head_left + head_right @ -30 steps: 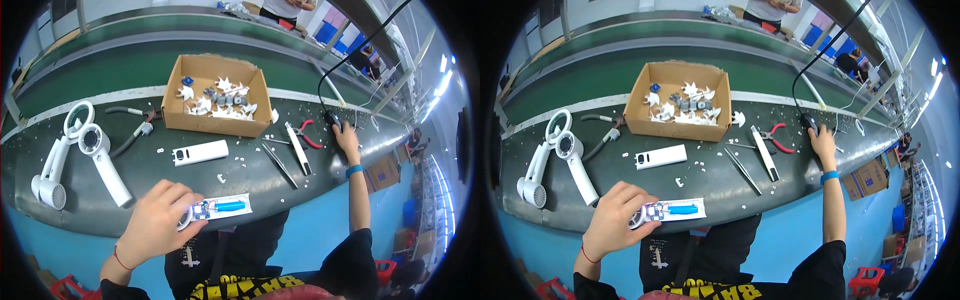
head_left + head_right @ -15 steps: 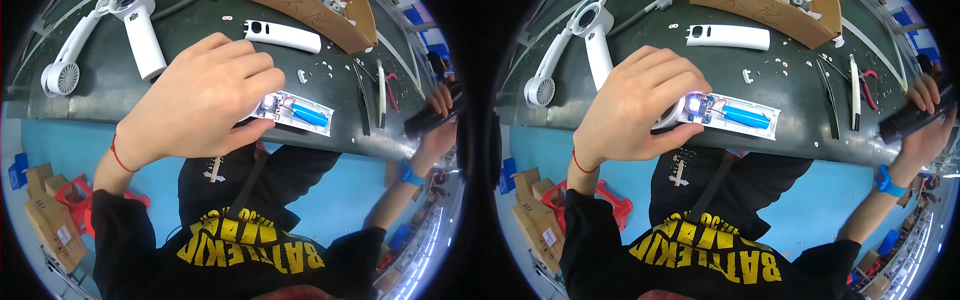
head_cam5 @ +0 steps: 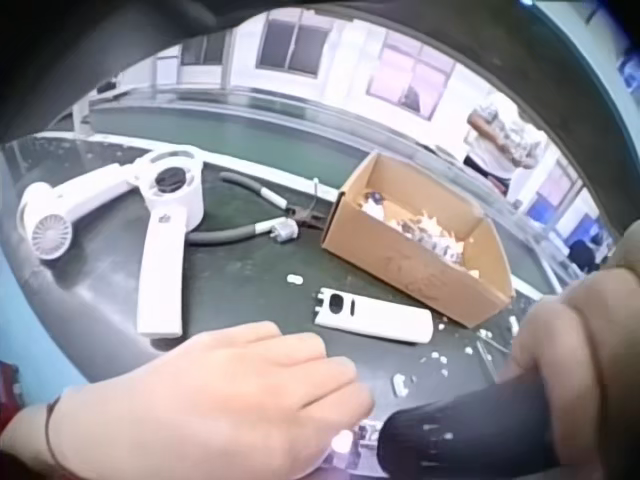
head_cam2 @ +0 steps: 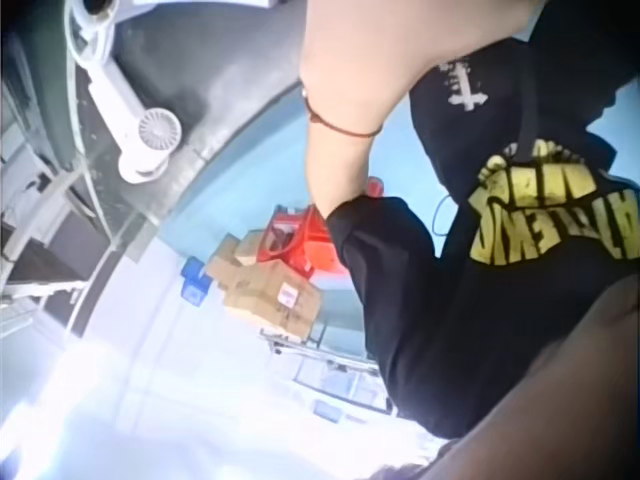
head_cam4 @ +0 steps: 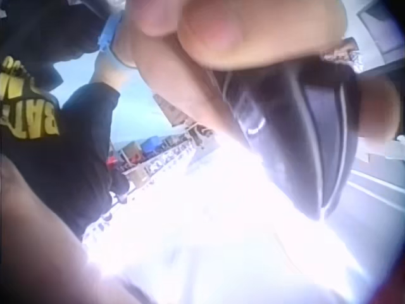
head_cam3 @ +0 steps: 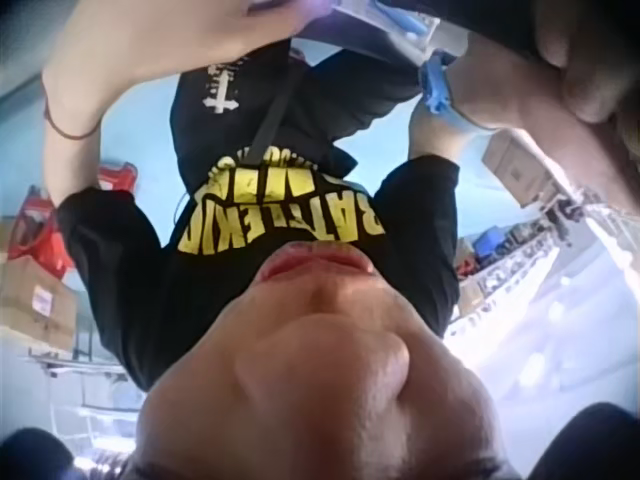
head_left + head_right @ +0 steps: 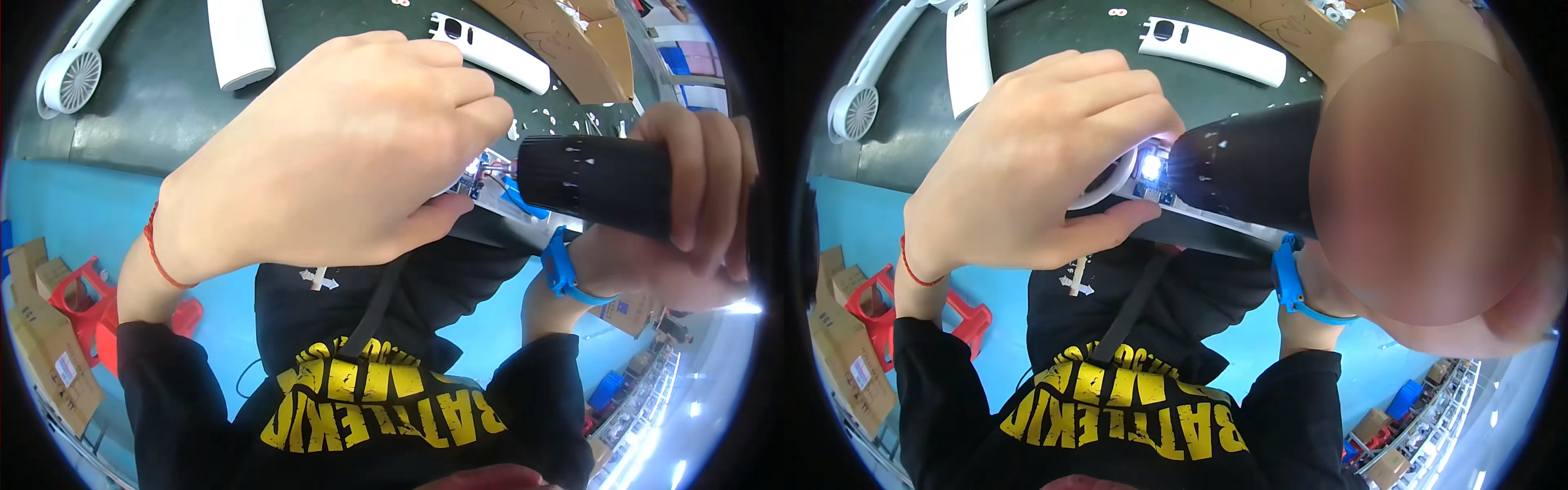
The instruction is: Assembling components of small handheld electric fans at a factory workbench.
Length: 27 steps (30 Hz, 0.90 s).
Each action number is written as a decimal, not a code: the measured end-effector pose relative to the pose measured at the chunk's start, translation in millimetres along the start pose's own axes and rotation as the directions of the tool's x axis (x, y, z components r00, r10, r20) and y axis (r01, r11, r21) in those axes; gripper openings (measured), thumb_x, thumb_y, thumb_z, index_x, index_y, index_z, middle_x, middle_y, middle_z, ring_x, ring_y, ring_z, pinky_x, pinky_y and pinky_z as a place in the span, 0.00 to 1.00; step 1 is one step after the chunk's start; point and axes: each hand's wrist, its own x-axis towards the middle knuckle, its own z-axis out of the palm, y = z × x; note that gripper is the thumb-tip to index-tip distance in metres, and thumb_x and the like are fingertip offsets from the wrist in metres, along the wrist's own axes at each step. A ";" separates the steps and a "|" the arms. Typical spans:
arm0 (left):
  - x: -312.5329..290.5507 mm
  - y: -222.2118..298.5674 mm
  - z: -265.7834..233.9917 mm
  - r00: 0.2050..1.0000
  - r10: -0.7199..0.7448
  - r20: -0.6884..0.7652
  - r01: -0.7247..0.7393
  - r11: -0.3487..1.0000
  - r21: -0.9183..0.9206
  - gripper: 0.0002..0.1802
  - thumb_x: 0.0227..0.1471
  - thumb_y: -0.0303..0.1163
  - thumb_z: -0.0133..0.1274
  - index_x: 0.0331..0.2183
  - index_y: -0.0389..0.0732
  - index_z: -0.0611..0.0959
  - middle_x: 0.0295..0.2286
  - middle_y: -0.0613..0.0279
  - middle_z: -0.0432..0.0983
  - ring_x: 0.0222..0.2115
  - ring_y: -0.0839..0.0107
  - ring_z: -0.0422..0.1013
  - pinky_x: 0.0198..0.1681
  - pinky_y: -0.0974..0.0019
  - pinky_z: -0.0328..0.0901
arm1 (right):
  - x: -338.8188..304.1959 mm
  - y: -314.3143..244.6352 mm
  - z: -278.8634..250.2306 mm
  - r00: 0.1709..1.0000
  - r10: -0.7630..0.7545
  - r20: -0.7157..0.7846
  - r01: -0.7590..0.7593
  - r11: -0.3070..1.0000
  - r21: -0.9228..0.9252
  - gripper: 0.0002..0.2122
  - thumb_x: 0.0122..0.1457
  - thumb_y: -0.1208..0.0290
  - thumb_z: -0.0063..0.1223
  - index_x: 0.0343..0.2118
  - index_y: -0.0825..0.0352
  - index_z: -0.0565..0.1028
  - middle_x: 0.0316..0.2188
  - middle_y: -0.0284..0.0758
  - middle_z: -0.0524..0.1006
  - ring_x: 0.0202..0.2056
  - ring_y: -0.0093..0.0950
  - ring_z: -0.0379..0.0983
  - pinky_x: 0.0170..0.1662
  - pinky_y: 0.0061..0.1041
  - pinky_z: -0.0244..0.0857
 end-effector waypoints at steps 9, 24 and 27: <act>2.0 1.8 -2.4 0.999 -0.028 0.041 0.028 1.000 -0.003 0.21 0.34 0.29 0.63 0.35 0.37 0.77 0.30 0.59 0.70 0.32 0.58 0.68 0.35 0.61 0.64 | -0.9 2.2 -16.8 0.992 0.035 0.123 -0.030 0.998 -0.049 0.09 0.58 0.65 0.53 0.22 0.60 0.73 0.19 0.28 0.75 0.19 0.16 0.73 0.30 0.13 0.70; 2.3 0.2 0.5 1.000 0.002 -0.012 -0.002 1.000 -0.003 0.21 0.33 0.29 0.63 0.34 0.36 0.77 0.30 0.58 0.71 0.32 0.57 0.67 0.36 0.61 0.65 | 5.6 1.9 -26.2 0.964 0.093 0.249 -0.082 0.995 -0.053 0.06 0.55 0.69 0.59 0.26 0.61 0.73 0.20 0.30 0.75 0.19 0.18 0.74 0.32 0.14 0.72; 4.0 -1.4 -0.3 1.000 0.009 -0.002 -0.009 1.000 -0.025 0.20 0.34 0.29 0.63 0.34 0.35 0.76 0.30 0.58 0.71 0.32 0.57 0.68 0.37 0.61 0.65 | 14.6 5.3 -23.6 0.945 0.104 0.309 -0.090 0.994 -0.059 0.07 0.55 0.67 0.60 0.28 0.62 0.72 0.20 0.30 0.75 0.19 0.18 0.74 0.31 0.14 0.73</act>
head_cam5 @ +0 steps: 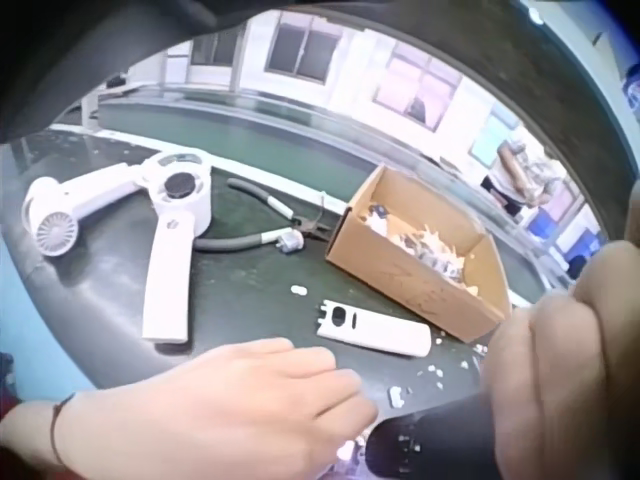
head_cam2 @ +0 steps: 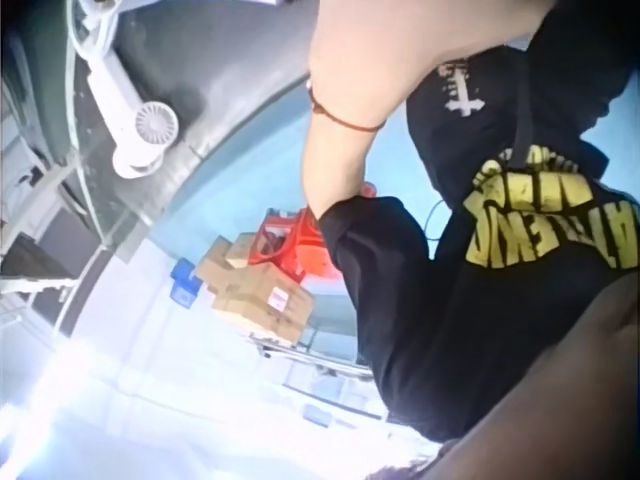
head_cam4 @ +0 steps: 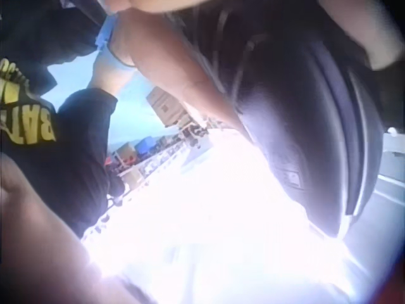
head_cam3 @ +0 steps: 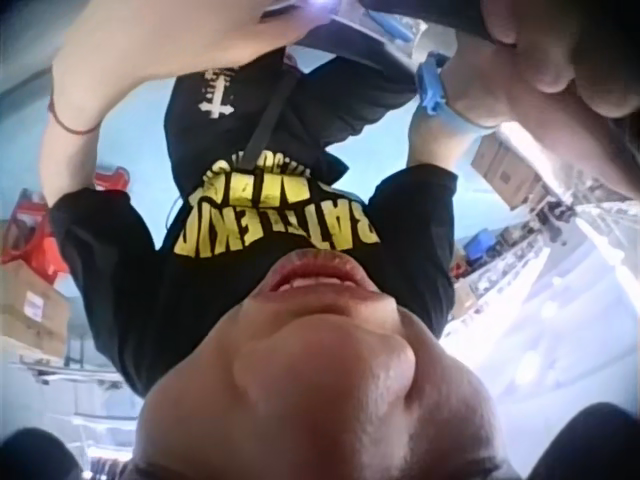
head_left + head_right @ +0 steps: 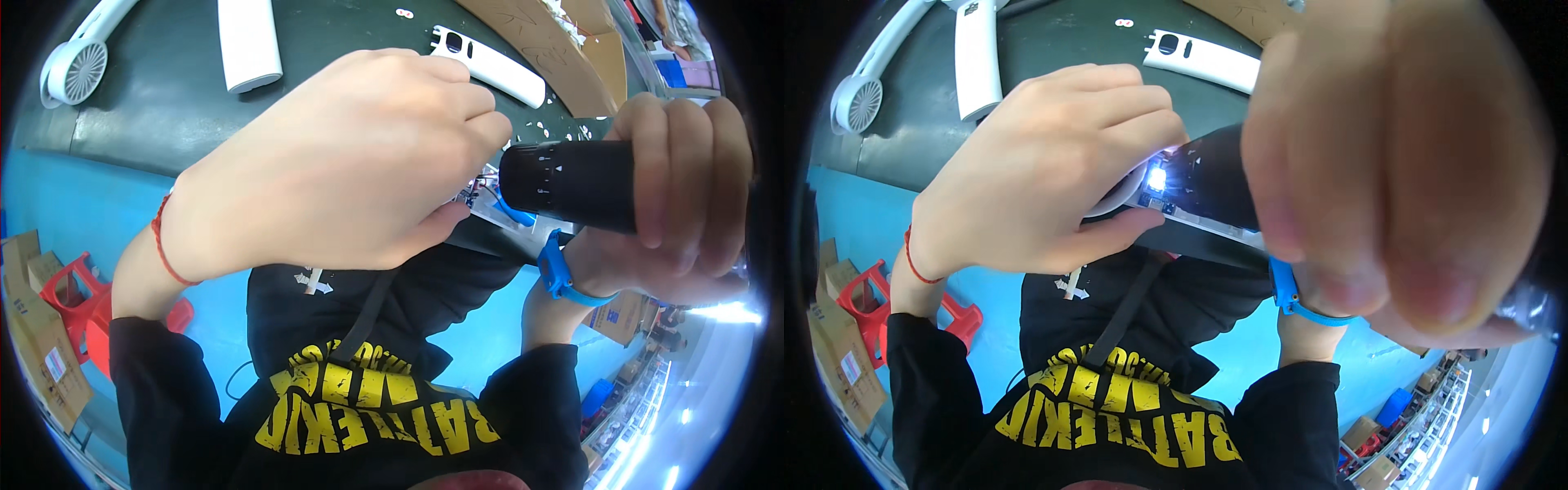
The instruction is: Assembling components of small handheld electric fans at a factory workbench.
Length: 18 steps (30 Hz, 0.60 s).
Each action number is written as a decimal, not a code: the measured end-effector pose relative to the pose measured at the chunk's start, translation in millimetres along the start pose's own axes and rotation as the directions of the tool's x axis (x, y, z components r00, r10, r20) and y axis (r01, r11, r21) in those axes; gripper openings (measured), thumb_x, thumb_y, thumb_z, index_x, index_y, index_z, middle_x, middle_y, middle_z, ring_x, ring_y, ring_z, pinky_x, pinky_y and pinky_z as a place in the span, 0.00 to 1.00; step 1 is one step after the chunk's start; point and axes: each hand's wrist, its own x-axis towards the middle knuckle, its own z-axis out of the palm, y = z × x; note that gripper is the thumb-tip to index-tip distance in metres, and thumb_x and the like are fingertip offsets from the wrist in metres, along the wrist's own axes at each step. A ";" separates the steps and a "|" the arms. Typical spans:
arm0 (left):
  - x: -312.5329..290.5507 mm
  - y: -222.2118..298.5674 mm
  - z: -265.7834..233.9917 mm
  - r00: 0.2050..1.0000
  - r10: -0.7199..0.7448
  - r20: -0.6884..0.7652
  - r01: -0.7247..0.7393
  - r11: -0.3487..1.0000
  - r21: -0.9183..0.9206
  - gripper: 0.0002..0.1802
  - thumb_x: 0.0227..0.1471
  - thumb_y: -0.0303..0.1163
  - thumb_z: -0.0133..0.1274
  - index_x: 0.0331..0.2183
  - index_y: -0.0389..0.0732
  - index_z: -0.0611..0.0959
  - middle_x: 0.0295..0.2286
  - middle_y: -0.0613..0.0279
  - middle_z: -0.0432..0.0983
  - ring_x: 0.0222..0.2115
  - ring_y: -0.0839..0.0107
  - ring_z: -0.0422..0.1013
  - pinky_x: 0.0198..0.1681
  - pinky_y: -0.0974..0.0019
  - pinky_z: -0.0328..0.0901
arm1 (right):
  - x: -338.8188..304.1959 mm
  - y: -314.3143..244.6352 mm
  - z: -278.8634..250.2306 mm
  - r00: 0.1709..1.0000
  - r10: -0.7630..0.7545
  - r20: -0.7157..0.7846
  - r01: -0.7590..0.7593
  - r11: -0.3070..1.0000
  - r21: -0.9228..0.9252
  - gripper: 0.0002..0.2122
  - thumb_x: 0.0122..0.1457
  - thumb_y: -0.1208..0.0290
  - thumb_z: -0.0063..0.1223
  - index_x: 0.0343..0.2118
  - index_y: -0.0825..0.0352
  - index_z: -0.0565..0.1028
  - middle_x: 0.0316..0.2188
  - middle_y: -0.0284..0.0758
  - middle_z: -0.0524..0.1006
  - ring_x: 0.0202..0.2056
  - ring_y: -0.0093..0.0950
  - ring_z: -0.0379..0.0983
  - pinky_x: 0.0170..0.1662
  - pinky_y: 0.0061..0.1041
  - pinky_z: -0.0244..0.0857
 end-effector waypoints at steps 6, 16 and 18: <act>-5.2 1.2 -4.8 1.000 0.019 0.013 -0.019 1.000 -0.002 0.20 0.35 0.29 0.63 0.34 0.35 0.75 0.29 0.57 0.71 0.32 0.57 0.69 0.37 0.60 0.64 | 23.3 10.1 19.1 0.992 -0.038 0.120 0.039 0.999 -0.006 0.17 0.56 0.56 0.59 0.39 0.63 0.70 0.22 0.30 0.74 0.19 0.19 0.74 0.27 0.16 0.72; 12.2 5.2 -14.8 0.975 -0.089 0.201 0.091 0.996 -0.003 0.16 0.41 0.30 0.61 0.33 0.36 0.75 0.29 0.54 0.74 0.33 0.56 0.72 0.37 0.59 0.65 | -32.3 -26.8 -9.8 0.894 -0.270 -0.357 0.322 0.942 0.095 0.32 0.60 0.36 0.38 0.44 0.67 0.70 0.21 0.25 0.66 0.19 0.17 0.59 0.25 0.18 0.56; 26.2 2.2 -21.3 0.938 -0.132 0.321 0.140 0.990 -0.002 0.16 0.42 0.31 0.61 0.33 0.36 0.74 0.27 0.52 0.74 0.32 0.55 0.73 0.35 0.58 0.65 | -52.5 -23.3 -22.7 0.841 -0.291 -0.456 0.323 0.946 -0.008 0.33 0.59 0.35 0.35 0.44 0.68 0.70 0.21 0.26 0.65 0.20 0.18 0.59 0.26 0.19 0.55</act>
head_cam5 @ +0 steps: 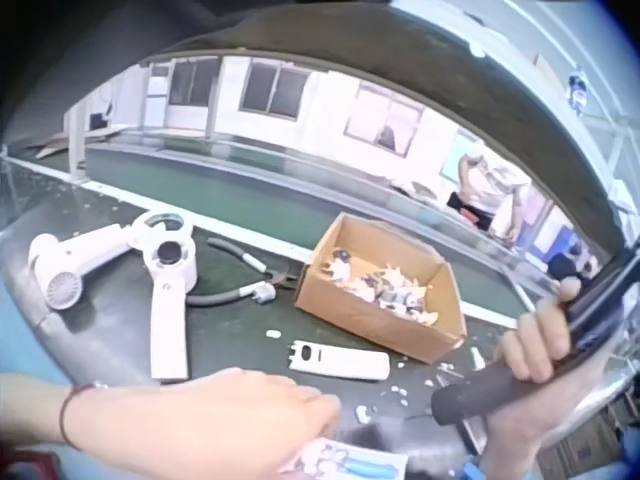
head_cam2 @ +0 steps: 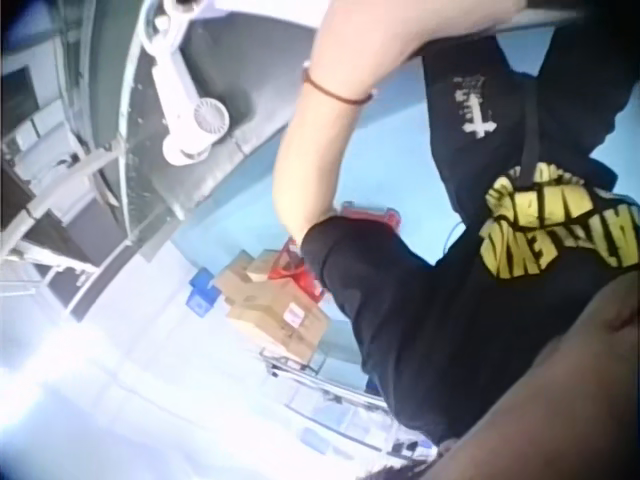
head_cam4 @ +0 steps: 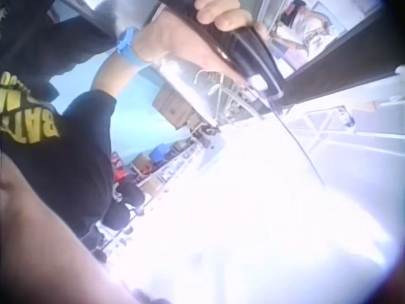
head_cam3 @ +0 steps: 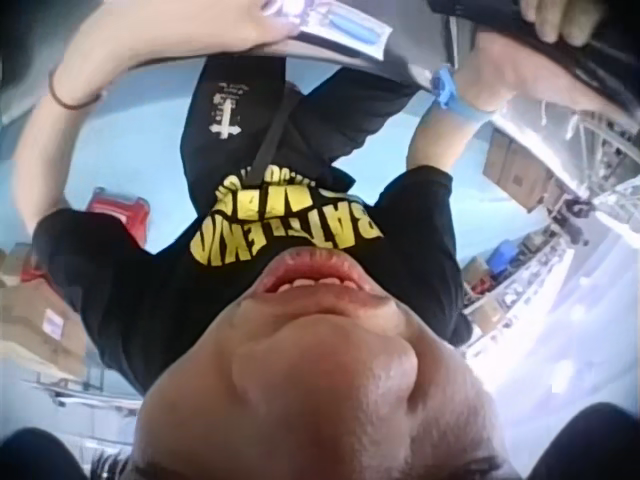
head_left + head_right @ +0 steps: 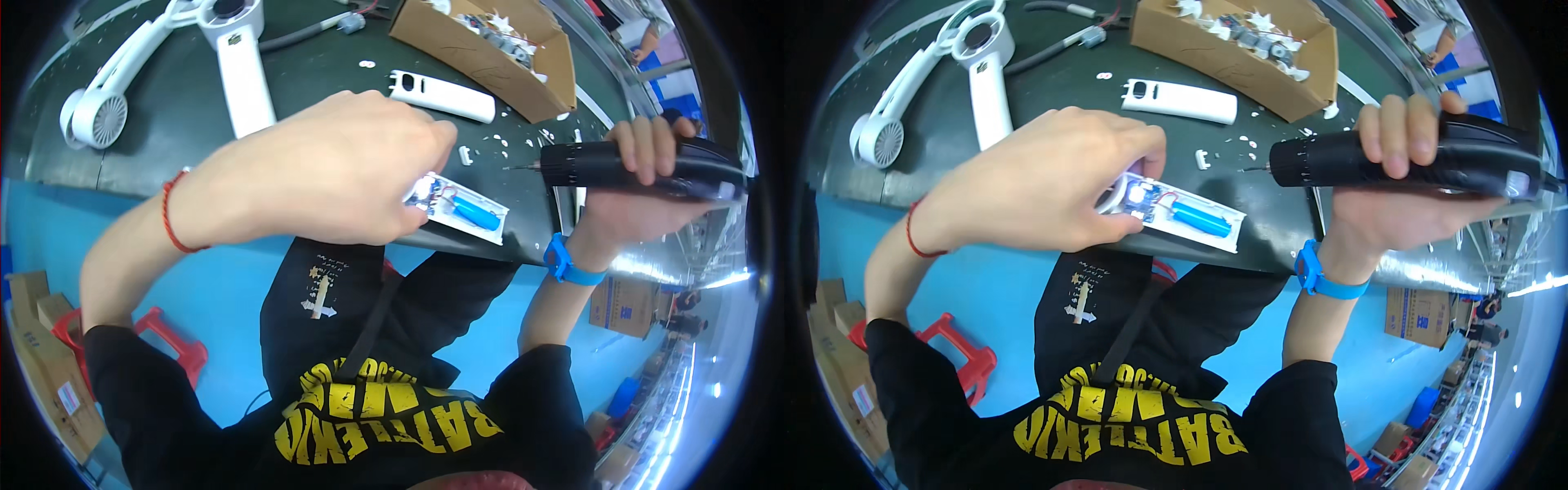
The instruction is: Assembling components of small handheld electric fans at a factory workbench.
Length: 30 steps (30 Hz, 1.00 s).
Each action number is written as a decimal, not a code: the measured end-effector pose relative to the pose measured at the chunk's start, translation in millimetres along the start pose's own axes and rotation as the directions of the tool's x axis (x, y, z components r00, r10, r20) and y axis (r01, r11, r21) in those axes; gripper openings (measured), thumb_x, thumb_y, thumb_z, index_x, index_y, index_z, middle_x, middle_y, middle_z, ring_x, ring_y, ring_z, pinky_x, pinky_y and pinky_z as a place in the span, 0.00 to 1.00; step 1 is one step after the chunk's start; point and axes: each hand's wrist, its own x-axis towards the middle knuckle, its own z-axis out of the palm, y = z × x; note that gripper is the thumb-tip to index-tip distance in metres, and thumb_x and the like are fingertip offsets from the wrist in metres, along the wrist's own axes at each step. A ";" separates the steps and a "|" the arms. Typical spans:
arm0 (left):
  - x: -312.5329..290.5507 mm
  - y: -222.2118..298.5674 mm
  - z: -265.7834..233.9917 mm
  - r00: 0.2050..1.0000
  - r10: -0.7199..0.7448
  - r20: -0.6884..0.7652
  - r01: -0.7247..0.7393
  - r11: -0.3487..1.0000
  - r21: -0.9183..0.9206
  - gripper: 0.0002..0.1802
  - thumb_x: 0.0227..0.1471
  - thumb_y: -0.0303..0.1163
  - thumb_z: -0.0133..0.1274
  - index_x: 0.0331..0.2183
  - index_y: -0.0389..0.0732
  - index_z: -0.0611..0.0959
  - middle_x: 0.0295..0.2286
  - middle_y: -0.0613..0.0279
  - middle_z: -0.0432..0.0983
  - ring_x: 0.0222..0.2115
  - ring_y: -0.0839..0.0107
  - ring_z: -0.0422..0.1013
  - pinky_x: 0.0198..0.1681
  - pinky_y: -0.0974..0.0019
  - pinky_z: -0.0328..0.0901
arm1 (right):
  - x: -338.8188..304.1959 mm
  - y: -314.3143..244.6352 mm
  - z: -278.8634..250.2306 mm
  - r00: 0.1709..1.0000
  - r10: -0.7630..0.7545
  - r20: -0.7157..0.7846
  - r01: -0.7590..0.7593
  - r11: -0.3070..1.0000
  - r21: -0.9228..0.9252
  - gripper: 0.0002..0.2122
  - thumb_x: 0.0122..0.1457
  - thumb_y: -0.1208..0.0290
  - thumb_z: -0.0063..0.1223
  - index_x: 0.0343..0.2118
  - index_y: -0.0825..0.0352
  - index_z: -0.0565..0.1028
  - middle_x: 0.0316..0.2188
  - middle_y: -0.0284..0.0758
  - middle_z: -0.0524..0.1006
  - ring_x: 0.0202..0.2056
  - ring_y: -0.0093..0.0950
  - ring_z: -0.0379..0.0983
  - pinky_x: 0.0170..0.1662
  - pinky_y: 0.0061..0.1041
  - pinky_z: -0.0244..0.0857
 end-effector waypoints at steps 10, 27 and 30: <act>36.8 -8.7 -17.4 0.855 0.022 0.518 0.067 0.986 -0.151 0.26 0.36 0.43 0.63 0.32 0.36 0.71 0.25 0.47 0.72 0.29 0.51 0.71 0.34 0.56 0.65 | -35.3 1.0 -30.4 0.841 -0.089 -0.534 0.082 0.996 -0.036 0.38 0.57 0.29 0.27 0.38 0.68 0.69 0.18 0.31 0.63 0.20 0.23 0.57 0.25 0.23 0.54; 45.0 -18.1 -13.2 0.810 0.120 0.574 -0.024 0.985 -0.173 0.23 0.41 0.45 0.60 0.30 0.35 0.74 0.24 0.49 0.71 0.31 0.51 0.70 0.36 0.57 0.65 | -32.3 3.3 -20.2 0.688 -0.114 -0.717 0.062 0.993 -0.098 0.33 0.59 0.32 0.30 0.38 0.66 0.69 0.16 0.29 0.61 0.17 0.22 0.56 0.24 0.22 0.54; 46.3 -18.6 -15.1 0.821 0.173 0.544 -0.086 0.980 -0.181 0.23 0.41 0.44 0.60 0.28 0.34 0.72 0.23 0.49 0.71 0.30 0.52 0.69 0.35 0.56 0.64 | -30.9 1.4 -20.3 0.656 -0.137 -0.742 0.106 0.990 -0.089 0.38 0.58 0.29 0.25 0.37 0.68 0.69 0.17 0.31 0.64 0.18 0.24 0.60 0.24 0.24 0.56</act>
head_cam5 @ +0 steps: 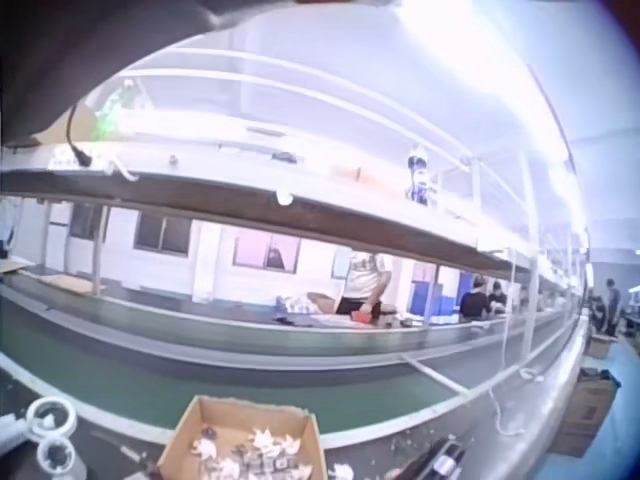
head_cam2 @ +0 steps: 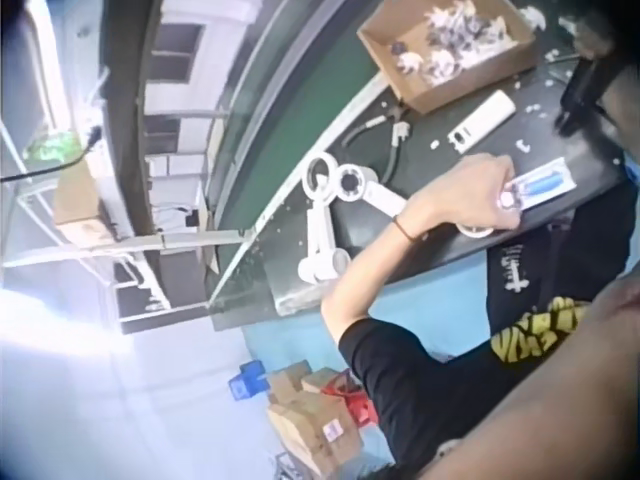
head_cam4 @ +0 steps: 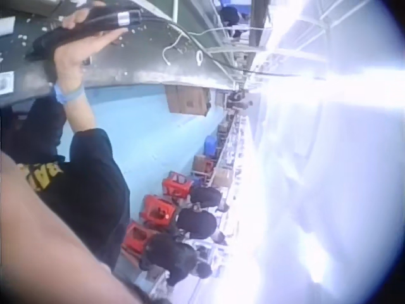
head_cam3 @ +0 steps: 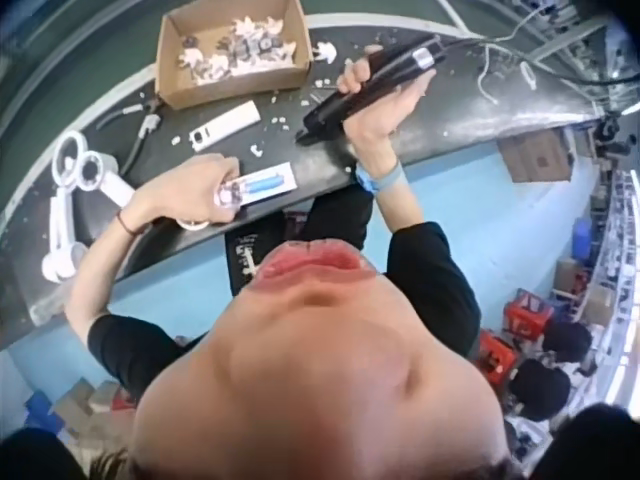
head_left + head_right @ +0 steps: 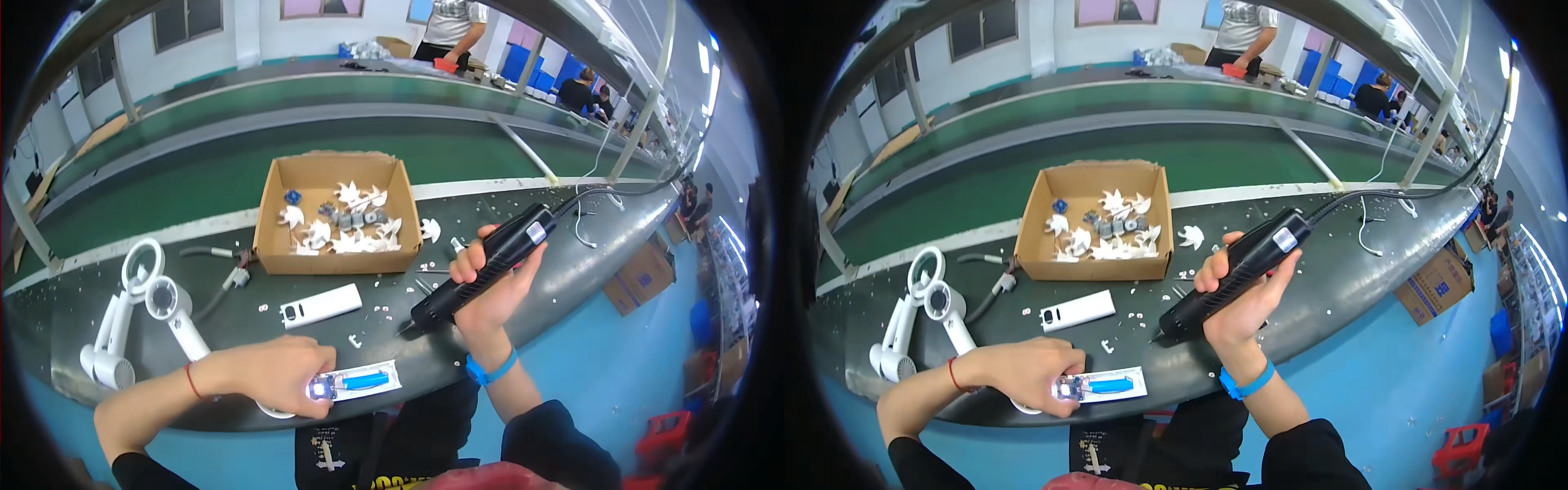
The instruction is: Assembling components of small handheld electric fans at a factory workbench.
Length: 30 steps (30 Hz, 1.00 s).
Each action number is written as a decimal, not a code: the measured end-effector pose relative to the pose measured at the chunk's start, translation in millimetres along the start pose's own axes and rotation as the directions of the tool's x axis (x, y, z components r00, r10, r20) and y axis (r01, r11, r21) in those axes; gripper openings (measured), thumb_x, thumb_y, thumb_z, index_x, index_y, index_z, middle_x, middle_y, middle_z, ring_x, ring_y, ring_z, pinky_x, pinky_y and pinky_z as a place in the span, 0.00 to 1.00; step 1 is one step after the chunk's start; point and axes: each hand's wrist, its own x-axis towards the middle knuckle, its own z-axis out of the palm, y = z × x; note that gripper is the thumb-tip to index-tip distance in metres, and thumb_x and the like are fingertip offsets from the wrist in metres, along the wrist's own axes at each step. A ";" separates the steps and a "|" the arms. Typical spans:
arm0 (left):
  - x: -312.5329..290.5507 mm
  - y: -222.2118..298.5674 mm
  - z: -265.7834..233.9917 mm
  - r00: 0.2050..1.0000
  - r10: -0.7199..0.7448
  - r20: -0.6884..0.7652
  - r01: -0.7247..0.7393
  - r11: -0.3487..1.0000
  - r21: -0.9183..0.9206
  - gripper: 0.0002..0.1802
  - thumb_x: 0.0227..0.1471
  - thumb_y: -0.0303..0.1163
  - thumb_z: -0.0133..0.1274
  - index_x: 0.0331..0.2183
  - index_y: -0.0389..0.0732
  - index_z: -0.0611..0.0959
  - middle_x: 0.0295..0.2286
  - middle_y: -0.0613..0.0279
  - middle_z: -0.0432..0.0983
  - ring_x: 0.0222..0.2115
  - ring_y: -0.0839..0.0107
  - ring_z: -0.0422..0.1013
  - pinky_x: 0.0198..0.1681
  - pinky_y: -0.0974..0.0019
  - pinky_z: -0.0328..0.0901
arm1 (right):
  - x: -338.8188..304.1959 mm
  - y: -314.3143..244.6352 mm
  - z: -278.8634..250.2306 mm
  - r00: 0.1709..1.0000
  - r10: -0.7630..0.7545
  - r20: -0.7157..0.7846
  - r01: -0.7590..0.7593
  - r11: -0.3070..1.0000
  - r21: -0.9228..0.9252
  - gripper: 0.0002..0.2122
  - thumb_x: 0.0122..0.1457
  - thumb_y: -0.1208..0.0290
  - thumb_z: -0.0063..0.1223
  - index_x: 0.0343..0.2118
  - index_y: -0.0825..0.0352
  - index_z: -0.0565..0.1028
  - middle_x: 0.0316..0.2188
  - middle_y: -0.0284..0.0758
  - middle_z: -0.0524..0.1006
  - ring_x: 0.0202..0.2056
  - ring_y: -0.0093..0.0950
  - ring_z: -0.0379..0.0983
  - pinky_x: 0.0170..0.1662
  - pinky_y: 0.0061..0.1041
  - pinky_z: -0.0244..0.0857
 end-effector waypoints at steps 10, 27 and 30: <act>-20.2 28.1 -5.7 0.978 -0.059 -0.201 0.108 0.964 0.243 0.21 0.41 0.43 0.62 0.29 0.38 0.72 0.24 0.55 0.71 0.31 0.56 0.70 0.35 0.59 0.64 | 0.8 5.1 -0.8 1.000 -0.005 0.024 0.005 1.000 -0.015 0.32 0.60 0.34 0.33 0.38 0.66 0.69 0.19 0.29 0.62 0.20 0.22 0.57 0.25 0.21 0.54; -30.9 28.5 37.7 0.848 0.075 -0.524 0.125 0.934 0.335 0.20 0.37 0.35 0.59 0.32 0.37 0.71 0.29 0.57 0.67 0.32 0.60 0.65 0.37 0.62 0.59 | 3.7 -6.2 -18.7 0.956 0.101 0.274 -0.116 0.993 0.039 0.27 0.62 0.45 0.41 0.43 0.71 0.65 0.22 0.27 0.58 0.23 0.20 0.55 0.28 0.20 0.53; -25.4 21.4 32.9 0.839 0.055 -0.541 0.112 0.956 0.271 0.24 0.30 0.29 0.61 0.34 0.37 0.71 0.28 0.57 0.68 0.29 0.57 0.65 0.35 0.61 0.60 | 20.1 -6.8 -35.1 0.914 0.155 0.376 -0.218 0.967 0.131 0.29 0.63 0.48 0.35 0.48 0.77 0.64 0.27 0.31 0.60 0.27 0.23 0.57 0.34 0.23 0.57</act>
